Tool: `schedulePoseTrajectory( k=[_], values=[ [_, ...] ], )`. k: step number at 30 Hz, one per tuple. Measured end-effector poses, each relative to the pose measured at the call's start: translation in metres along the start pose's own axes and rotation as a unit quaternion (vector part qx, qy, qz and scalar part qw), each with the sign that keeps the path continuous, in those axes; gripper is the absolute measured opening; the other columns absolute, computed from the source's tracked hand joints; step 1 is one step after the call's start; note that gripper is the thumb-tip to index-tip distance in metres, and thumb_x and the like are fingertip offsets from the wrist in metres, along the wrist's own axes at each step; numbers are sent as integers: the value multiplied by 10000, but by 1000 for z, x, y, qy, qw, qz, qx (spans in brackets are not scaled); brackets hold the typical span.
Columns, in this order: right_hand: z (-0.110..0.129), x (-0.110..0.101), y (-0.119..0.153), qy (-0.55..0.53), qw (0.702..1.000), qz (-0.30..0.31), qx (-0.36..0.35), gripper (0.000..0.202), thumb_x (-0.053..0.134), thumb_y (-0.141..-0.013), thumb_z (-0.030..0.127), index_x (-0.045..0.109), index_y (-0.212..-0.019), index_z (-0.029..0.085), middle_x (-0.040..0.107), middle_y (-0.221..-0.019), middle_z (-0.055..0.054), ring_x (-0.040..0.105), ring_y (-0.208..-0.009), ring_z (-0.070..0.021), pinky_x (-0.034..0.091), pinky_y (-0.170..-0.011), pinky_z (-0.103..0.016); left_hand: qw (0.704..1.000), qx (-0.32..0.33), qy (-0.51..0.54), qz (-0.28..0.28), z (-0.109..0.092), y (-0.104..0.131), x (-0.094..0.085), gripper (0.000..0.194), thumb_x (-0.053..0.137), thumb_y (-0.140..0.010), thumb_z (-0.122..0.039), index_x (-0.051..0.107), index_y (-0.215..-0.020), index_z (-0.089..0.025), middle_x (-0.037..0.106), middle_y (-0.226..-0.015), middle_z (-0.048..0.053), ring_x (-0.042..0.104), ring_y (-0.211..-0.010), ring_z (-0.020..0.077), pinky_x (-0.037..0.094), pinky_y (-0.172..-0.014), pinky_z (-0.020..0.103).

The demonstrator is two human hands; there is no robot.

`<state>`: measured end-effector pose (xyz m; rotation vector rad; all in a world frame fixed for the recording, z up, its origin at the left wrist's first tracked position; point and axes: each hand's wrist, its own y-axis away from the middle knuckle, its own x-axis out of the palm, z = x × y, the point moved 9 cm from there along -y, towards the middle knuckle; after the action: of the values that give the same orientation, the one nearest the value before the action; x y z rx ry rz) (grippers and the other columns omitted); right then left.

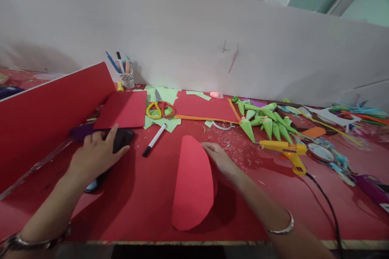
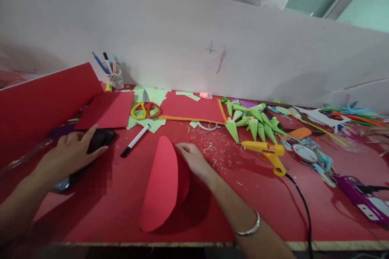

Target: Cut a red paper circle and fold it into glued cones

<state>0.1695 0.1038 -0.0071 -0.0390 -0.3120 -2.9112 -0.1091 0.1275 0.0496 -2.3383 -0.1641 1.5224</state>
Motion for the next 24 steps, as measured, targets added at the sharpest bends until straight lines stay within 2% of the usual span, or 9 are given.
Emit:
schedulePoseTrajectory(
  k=[1,3,6,9,11,13,16,21,24],
  values=[
    [4,0,0,28,1000,6,-11,405,544,-712,554,522,-636,157,458,-559,41,385,-509,-87,289,-479,-214,999,20,-32,-4,-18,0,-2,487,461,-784,-454,475,-1191,-187,515,-1013,139,372,-1123,409,329,-877,515],
    [18,2,1,103,993,23,-46,400,496,-754,536,480,-607,164,420,-559,45,366,-517,-88,280,-482,-217,998,67,-13,-12,-62,1,-7,492,349,-855,-384,339,-1294,-161,428,-1201,165,311,-1199,359,262,-972,507],
    [45,3,6,233,966,28,-111,380,433,-817,456,392,-558,181,341,-551,52,318,-520,-89,248,-483,-225,978,155,132,36,-128,13,-9,500,270,-897,-330,144,-1368,-223,307,-1333,115,299,-1237,239,302,-995,403],
    [70,-2,12,325,931,13,-165,362,406,-838,395,353,-545,189,296,-548,53,288,-523,-95,228,-493,-239,946,277,145,82,-181,34,-10,468,317,-886,-379,245,-1338,-279,273,-1377,75,241,-1265,233,245,-1023,396],
    [77,-6,14,365,915,10,-170,350,410,-835,380,354,-546,190,295,-546,53,284,-521,-97,217,-495,-243,924,342,128,111,-201,46,-8,441,346,-868,-441,364,-1277,-276,333,-1363,62,260,-1251,255,184,-1034,434],
    [78,-10,14,393,906,13,-160,343,421,-827,377,356,-547,190,304,-544,52,281,-517,-97,204,-491,-243,917,357,110,136,-207,49,-3,414,354,-863,-457,445,-1209,-249,458,-1272,63,352,-1185,260,184,-1013,454],
    [72,-14,12,401,905,21,-142,348,423,-822,383,343,-544,190,304,-546,53,278,-519,-95,197,-491,-242,931,328,68,147,-202,41,6,363,344,-870,-442,539,-1072,-211,588,-1051,64,475,-1009,253,279,-904,454],
    [46,-12,-1,372,922,62,-91,353,401,-819,425,375,-557,190,332,-552,54,321,-521,-97,235,-495,-240,932,316,-2,180,-190,34,30,389,294,-896,-381,610,-801,-175,605,-834,53,539,-786,206,348,-784,416],
    [33,-15,-10,357,930,64,-57,352,404,-807,439,400,-561,187,352,-553,54,339,-511,-97,246,-491,-239,923,312,-26,223,-179,36,55,306,364,-876,-323,616,-808,-164,610,-814,57,563,-749,204,397,-723,372]
  ],
)
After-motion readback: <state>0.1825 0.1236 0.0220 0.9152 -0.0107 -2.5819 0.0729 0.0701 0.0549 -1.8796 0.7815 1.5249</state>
